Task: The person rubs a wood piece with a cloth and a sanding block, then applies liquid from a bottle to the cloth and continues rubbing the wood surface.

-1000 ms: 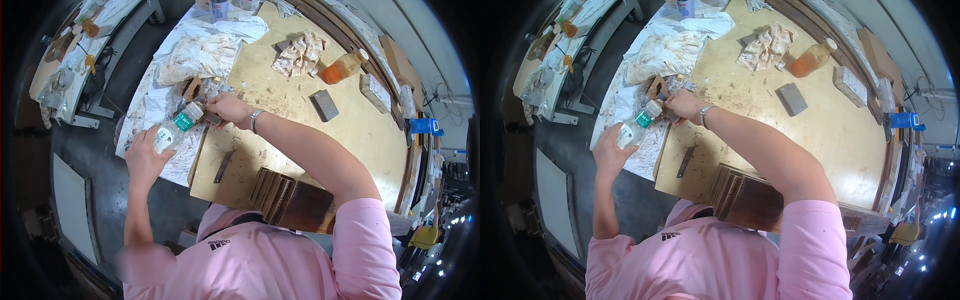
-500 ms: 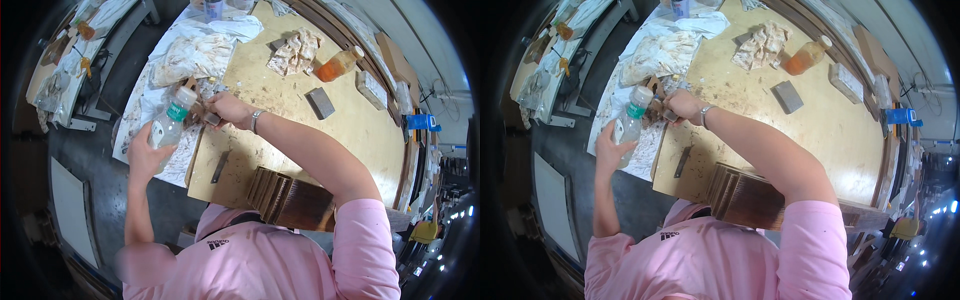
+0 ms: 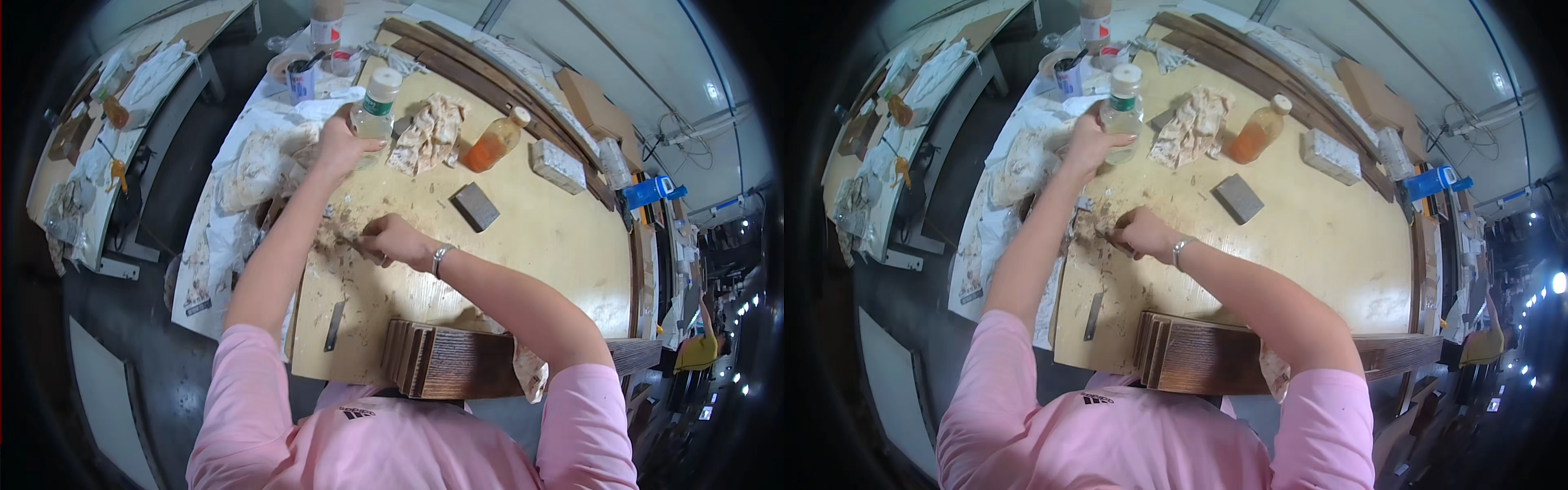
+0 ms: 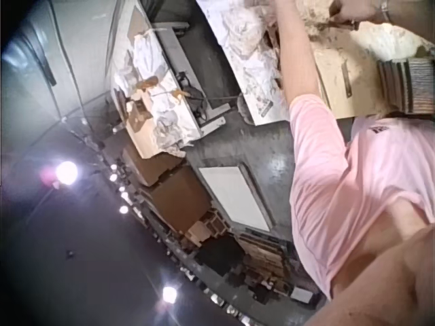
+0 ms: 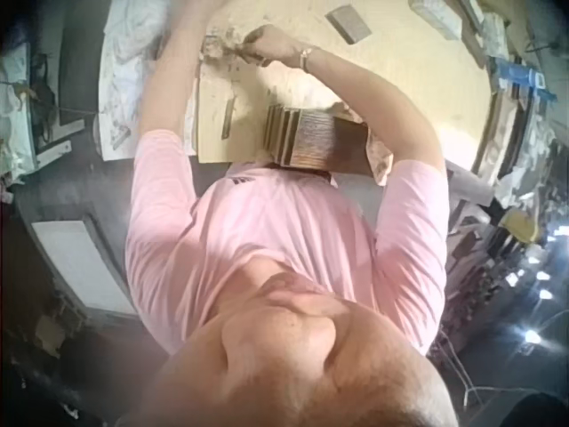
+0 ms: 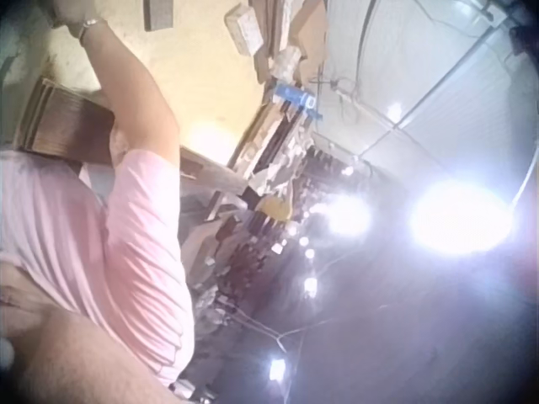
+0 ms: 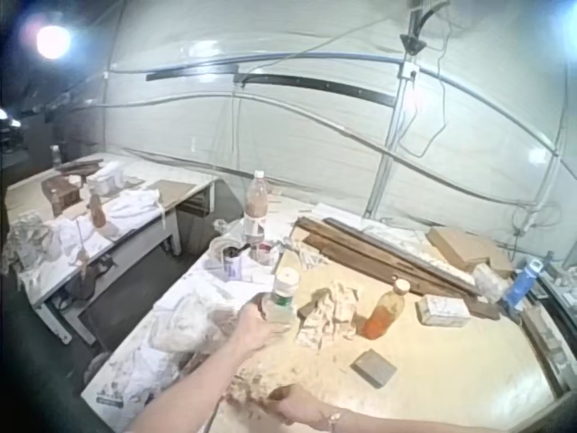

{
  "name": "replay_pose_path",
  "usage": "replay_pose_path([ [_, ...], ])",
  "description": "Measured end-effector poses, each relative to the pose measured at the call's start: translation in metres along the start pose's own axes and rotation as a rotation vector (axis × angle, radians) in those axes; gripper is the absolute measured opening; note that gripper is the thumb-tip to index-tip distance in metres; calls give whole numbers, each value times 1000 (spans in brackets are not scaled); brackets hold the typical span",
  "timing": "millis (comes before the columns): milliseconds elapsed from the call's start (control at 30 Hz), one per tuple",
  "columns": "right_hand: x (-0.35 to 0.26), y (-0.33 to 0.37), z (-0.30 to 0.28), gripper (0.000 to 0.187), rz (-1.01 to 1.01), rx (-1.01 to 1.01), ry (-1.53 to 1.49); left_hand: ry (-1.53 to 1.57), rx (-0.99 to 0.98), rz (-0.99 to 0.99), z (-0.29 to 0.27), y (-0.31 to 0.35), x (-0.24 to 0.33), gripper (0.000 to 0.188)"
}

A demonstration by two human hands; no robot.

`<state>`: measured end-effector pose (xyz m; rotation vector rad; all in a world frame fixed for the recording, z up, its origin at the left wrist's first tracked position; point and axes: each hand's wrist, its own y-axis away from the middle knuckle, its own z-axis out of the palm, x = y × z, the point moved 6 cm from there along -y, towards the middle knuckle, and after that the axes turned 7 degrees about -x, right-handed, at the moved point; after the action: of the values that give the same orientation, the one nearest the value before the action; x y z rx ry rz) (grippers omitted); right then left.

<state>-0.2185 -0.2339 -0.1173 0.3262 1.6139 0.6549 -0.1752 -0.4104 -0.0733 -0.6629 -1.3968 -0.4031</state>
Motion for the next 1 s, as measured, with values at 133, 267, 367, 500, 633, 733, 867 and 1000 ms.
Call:
replay_pose_path([
  [133,-2,12,-6,21,-12,15,-15,-202,76,-128,11,-35,-58,63],
  [267,-16,17,1,19,-36,-43,79,-481,69,-60,-13,-16,-60,65],
  [367,-22,27,-14,22,-37,-26,89,-376,82,106,-32,32,12,53],
  [500,-36,12,-6,23,-53,-65,75,-659,388,-2,-123,152,37,30],
  [633,-52,-11,17,23,-79,-114,139,-623,383,-295,-150,217,-3,24],
  [733,-57,-20,37,23,-70,-137,146,-442,366,-417,-141,220,-21,21],
  [867,-61,-27,60,23,-48,-130,105,-253,442,-352,-148,224,-37,15],
  [1000,-56,-34,57,20,-49,-134,5,-637,458,-254,-144,218,20,13],
])
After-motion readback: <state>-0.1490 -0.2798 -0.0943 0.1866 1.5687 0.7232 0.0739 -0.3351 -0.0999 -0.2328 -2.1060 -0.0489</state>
